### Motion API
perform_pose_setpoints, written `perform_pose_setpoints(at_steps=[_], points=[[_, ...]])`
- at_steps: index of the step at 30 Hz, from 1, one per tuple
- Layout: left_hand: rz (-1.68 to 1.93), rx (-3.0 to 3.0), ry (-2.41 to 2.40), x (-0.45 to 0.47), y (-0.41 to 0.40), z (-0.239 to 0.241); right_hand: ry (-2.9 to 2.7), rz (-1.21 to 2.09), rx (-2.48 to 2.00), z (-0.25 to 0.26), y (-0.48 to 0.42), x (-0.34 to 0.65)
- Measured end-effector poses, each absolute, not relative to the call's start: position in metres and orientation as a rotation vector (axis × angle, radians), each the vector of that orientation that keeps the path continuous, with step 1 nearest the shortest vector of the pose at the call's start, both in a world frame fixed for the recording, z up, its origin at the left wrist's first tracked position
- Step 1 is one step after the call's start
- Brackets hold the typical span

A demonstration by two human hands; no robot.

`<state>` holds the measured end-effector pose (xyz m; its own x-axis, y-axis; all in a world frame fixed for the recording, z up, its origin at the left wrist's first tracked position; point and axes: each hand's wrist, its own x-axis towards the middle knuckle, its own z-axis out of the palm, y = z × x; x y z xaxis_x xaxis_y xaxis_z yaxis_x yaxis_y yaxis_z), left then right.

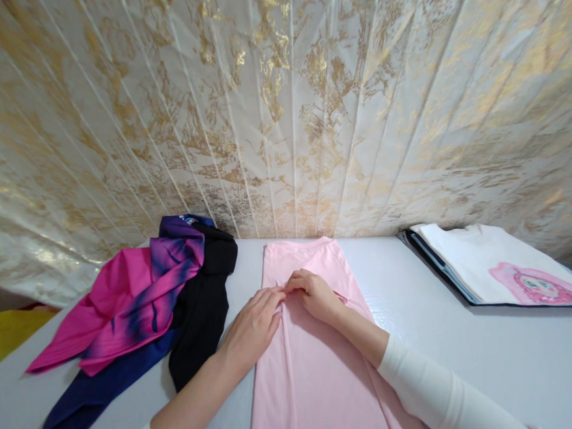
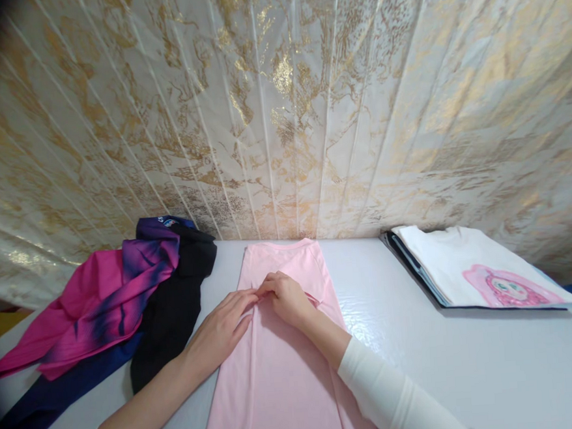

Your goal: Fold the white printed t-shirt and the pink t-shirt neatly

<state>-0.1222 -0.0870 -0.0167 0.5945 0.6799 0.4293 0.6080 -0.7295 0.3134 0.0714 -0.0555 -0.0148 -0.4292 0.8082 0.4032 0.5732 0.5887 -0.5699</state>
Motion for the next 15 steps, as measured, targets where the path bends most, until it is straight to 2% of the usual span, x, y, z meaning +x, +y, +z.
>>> perform_pose_setpoints(at_steps=[8, 15], points=[[0.680, 2.835, 1.161, -0.120, -0.090, -0.018, -2.257, 0.363, -1.201, 0.007, -0.031, 0.082], [0.598, 2.900, 1.202, -0.119, -0.090, -0.019, -2.472, 0.271, -1.273, -0.005, -0.007, 0.062]])
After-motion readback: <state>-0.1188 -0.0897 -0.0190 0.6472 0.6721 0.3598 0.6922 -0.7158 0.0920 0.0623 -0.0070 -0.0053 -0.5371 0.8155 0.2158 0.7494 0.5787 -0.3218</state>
